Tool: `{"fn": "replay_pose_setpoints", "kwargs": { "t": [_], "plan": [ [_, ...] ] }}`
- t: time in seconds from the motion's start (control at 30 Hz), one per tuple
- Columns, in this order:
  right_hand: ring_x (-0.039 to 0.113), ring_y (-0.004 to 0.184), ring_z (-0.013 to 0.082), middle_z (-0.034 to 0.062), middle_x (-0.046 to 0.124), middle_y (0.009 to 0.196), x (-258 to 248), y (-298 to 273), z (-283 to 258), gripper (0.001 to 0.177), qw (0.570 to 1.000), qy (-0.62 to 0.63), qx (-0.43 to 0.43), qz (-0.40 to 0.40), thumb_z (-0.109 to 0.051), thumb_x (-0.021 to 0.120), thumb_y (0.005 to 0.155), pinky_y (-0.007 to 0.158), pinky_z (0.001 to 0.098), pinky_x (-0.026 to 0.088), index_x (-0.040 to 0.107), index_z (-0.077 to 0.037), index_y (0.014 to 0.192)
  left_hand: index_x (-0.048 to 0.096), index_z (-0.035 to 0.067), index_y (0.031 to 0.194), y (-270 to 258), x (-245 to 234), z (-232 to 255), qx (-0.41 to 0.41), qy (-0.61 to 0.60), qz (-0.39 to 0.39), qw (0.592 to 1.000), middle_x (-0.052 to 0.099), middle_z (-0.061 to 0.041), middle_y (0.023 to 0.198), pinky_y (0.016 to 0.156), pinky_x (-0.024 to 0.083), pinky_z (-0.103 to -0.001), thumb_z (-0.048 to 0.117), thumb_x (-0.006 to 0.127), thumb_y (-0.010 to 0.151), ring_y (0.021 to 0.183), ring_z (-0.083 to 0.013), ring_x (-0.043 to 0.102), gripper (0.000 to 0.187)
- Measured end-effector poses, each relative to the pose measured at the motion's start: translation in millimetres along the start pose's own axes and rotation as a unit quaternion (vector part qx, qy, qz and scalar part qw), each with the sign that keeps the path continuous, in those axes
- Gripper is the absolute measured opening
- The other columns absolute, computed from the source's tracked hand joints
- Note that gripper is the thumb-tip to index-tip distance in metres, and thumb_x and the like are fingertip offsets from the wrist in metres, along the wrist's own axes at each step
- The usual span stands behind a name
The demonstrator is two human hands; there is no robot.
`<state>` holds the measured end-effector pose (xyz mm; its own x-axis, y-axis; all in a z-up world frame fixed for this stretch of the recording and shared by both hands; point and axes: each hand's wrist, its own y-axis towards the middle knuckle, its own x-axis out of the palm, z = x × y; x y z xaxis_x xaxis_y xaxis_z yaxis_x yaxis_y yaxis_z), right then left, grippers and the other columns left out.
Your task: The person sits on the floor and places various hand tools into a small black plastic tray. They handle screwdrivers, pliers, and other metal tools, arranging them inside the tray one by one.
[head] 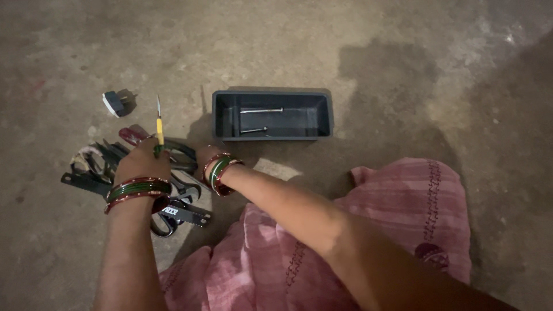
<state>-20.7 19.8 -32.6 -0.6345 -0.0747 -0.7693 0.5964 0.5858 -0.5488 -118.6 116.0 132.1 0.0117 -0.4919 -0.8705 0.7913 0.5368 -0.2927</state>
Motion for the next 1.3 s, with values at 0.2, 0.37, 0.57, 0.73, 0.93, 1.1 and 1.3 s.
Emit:
{"fn": "replay_pose_setpoints", "kwargs": {
  "t": [0.2,0.37,0.57,0.73,0.93,1.1,1.3],
  "plan": [
    [0.068,0.108,0.0381,0.0221,0.069,0.116,-55,-41,30,0.047,0.988,0.059,-0.079,0.117,-0.023,0.082,0.076,0.092,0.044,0.056,0.068,0.0,0.114,0.065,0.007,0.128,-12,0,19,0.066,-0.068,0.059,0.994,0.068,-0.029,0.117,0.092,0.05,-0.057,0.026,0.061,0.099,0.108,-0.0486,0.064,0.034],
    [0.067,0.106,0.0396,0.0197,0.072,0.11,-116,-85,79,0.05,0.953,0.085,-0.174,0.231,-0.01,0.072,0.073,0.092,0.0475,0.054,0.064,-0.009,0.122,0.064,0.004,0.131,-19,18,44,0.205,-0.138,0.098,0.964,0.068,-0.027,0.118,0.092,0.051,-0.054,0.019,0.063,0.097,0.108,-0.0466,0.065,0.038],
    [0.068,0.107,0.0366,0.0156,0.071,0.114,-151,-114,159,0.054,0.948,0.02,-0.14,0.285,-0.004,0.066,0.078,0.09,0.0475,0.054,0.062,-0.017,0.129,0.065,0.011,0.137,-25,31,63,0.186,-0.086,0.107,0.973,0.068,-0.025,0.115,0.087,0.052,-0.053,0.02,0.066,0.095,0.103,-0.0452,0.066,0.042],
    [0.066,0.112,0.0334,0.0127,0.071,0.115,-138,-103,202,0.057,0.97,0.026,-0.069,0.231,-0.001,0.068,0.076,0.091,0.0455,0.054,0.061,-0.019,0.13,0.069,0.015,0.135,-20,48,78,0.195,-0.042,0.111,0.974,0.068,-0.021,0.108,0.083,0.054,-0.051,0.024,0.074,0.091,0.095,-0.0406,0.068,0.044],
    [0.065,0.116,0.0331,0.0122,0.069,0.122,-123,-75,215,0.062,0.971,0.008,-0.087,0.222,0.004,0.07,0.075,0.093,0.0453,0.054,0.06,-0.019,0.132,0.072,0.014,0.134,-16,59,86,0.197,-0.021,0.128,0.972,0.067,-0.02,0.107,0.081,0.055,-0.049,0.02,0.078,0.091,0.094,-0.0383,0.069,0.044],
    [0.065,0.117,0.0338,0.0149,0.065,0.127,-122,-65,218,0.07,0.989,0.011,-0.039,0.143,0.007,0.068,0.077,0.094,0.0451,0.054,0.054,-0.018,0.141,0.071,0.012,0.133,-13,60,81,0.211,-0.011,0.126,0.969,0.066,-0.02,0.107,0.08,0.055,-0.048,0.019,0.078,0.091,0.094,-0.0381,0.068,0.043],
    [0.064,0.119,0.0349,0.0147,0.065,0.129,-127,-68,211,0.07,0.985,0.013,-0.043,0.164,0.009,0.068,0.076,0.096,0.0456,0.053,0.056,-0.02,0.138,0.072,0.014,0.131,-12,60,87,0.232,-0.023,0.106,0.967,0.066,-0.019,0.104,0.078,0.054,-0.049,0.019,0.077,0.09,0.093,-0.0381,0.067,0.042]
  ]
}}
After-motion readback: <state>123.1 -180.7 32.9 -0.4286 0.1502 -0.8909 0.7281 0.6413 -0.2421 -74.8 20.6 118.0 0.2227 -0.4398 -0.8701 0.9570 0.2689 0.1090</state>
